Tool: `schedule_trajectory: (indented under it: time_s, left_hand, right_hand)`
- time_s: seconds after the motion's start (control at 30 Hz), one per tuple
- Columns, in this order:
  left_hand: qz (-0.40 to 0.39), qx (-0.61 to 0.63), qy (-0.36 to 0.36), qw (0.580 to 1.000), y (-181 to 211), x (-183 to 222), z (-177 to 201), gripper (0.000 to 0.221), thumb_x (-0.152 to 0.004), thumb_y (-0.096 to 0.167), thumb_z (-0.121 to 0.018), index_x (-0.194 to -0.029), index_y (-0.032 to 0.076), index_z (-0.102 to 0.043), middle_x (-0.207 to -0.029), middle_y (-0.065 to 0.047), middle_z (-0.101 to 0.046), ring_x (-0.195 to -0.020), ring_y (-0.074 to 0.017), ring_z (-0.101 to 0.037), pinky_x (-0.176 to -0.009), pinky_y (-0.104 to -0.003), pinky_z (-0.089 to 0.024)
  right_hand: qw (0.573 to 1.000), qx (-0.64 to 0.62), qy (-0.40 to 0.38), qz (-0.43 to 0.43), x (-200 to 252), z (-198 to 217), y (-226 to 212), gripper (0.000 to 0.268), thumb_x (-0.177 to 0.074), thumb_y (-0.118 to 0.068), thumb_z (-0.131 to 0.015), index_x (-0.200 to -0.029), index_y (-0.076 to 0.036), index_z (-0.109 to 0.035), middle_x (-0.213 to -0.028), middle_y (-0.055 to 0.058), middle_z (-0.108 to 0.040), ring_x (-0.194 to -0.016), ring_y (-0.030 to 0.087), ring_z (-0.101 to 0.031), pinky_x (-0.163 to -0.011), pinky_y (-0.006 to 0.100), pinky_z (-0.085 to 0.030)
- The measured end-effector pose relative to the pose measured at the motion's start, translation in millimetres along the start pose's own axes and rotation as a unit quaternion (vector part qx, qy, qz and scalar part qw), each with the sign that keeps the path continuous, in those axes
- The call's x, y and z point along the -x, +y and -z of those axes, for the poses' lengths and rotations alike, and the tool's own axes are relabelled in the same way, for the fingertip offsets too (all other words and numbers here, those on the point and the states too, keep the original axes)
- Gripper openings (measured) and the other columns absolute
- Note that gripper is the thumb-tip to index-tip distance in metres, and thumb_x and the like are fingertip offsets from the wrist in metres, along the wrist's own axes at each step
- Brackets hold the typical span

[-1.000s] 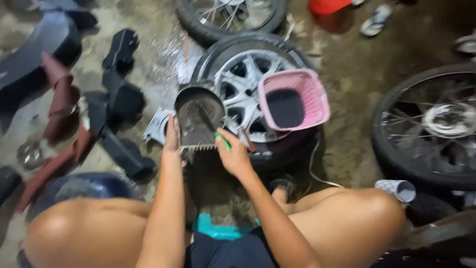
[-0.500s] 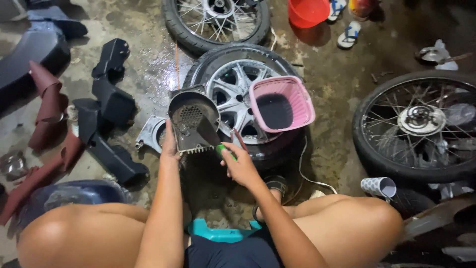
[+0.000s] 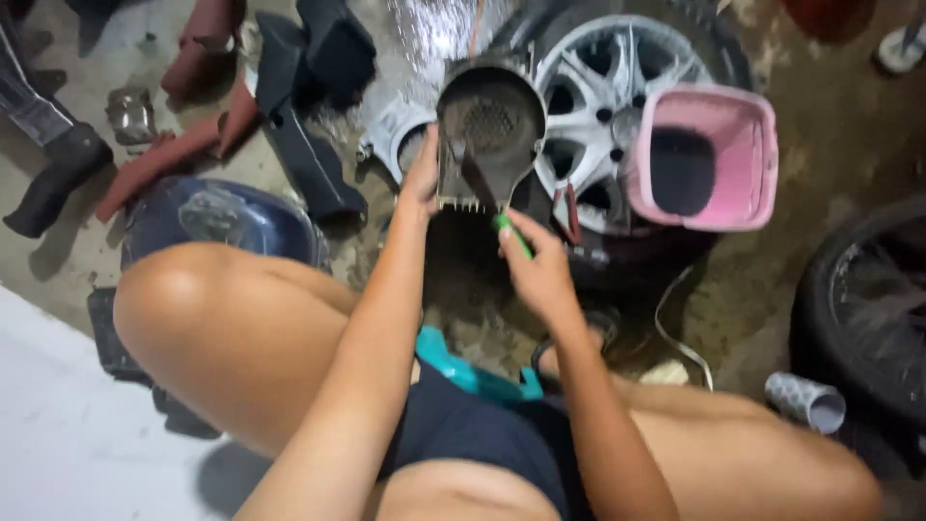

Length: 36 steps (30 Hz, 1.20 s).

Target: The person sits on the floor and uses a green-handled scraper to remove grime and residue from a dark metal mechanical part. The person holds the part with the left hand and scrapes with the right hand, working over a car tire used as a support.

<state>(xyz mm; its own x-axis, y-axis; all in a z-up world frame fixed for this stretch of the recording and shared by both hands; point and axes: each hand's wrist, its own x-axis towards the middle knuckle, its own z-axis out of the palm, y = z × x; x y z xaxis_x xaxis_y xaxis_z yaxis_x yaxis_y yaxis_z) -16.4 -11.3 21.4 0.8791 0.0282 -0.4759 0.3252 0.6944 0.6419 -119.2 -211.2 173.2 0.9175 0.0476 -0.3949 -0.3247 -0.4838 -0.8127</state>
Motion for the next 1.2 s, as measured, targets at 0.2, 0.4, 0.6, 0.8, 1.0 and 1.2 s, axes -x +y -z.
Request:
schedule_trajectory:
  time_s: [0.2, 0.4, 0.6, 0.8, 1.0, 1.2]
  left_hand:
    - [0.031, 0.102, -0.004, 0.994, -27.9, -23.9, 12.6, 0.072, -0.097, 0.065, -0.062, -0.153, 0.024, -0.048, -0.149, -0.024, -0.053, -0.127, -0.0438, -0.062, -0.098, -0.058, -0.059]
    - [0.006, 0.089, -0.011, 0.996, -111.9, -122.6, 127.6, 0.065, -0.104, 0.063, -0.057, -0.153, 0.023, -0.049, -0.149, -0.018, -0.054, -0.130, -0.0385, -0.062, -0.100, -0.054, -0.059]
    - [-0.030, 0.028, -0.035, 0.999, -40.8, -19.4, 31.8, 0.061, -0.107, 0.060, -0.052, -0.154, 0.021, -0.049, -0.153, -0.016, -0.051, -0.138, -0.0380, -0.052, -0.107, -0.053, -0.054]
    - [0.030, 0.141, 0.019, 0.989, -39.3, -22.1, 29.6, 0.059, -0.097, 0.057, -0.068, -0.144, 0.021, -0.061, -0.142, -0.013, -0.063, -0.130, -0.0318, -0.062, -0.106, -0.046, -0.056]
    - [0.083, 0.196, -0.011, 0.977, -50.8, -31.7, 44.3, 0.061, -0.093, 0.064, -0.067, -0.139, 0.023, -0.065, -0.138, -0.014, -0.066, -0.126, -0.0340, -0.065, -0.104, -0.052, -0.057]
    - [0.072, 0.159, 0.017, 0.985, -54.7, -34.2, 66.1, 0.063, -0.095, 0.061, -0.070, -0.142, 0.021, -0.063, -0.141, -0.010, -0.064, -0.130, -0.0297, -0.062, -0.111, -0.046, -0.051]
  right_hand:
    - [0.999, 0.002, -0.002, 0.039, 20.6, -32.2, -22.0, 0.043, -0.100, -0.017, -0.058, -0.142, -0.005, -0.063, -0.127, 0.030, -0.068, -0.114, 0.043, -0.067, -0.094, 0.052, -0.053]
    - [0.994, 0.089, -0.054, -0.029, 30.2, -55.4, -18.3, 0.052, -0.104, -0.032, -0.053, -0.153, -0.016, -0.053, -0.127, 0.022, -0.068, -0.118, 0.038, -0.066, -0.095, 0.048, -0.056]
    - [0.991, 0.105, -0.066, -0.039, 40.3, -69.9, -41.8, 0.055, -0.105, -0.030, -0.046, -0.156, -0.009, -0.048, -0.119, 0.025, -0.066, -0.112, 0.041, -0.066, -0.094, 0.049, -0.055]
    - [0.992, 0.101, -0.072, -0.038, 48.8, -71.6, -59.1, 0.056, -0.105, -0.028, -0.043, -0.156, -0.005, -0.045, -0.115, 0.027, -0.065, -0.113, 0.045, -0.065, -0.094, 0.050, -0.055]
    - [0.992, 0.109, -0.056, -0.012, 20.2, -87.1, -31.4, 0.055, -0.105, -0.027, -0.046, -0.153, -0.002, -0.047, -0.113, 0.029, -0.065, -0.113, 0.047, -0.064, -0.094, 0.051, -0.054]
    - [0.989, 0.123, -0.082, -0.016, 26.2, -73.2, -46.7, 0.055, -0.105, -0.027, -0.046, -0.153, -0.002, -0.048, -0.114, 0.032, -0.065, -0.117, 0.049, -0.063, -0.097, 0.053, -0.054]
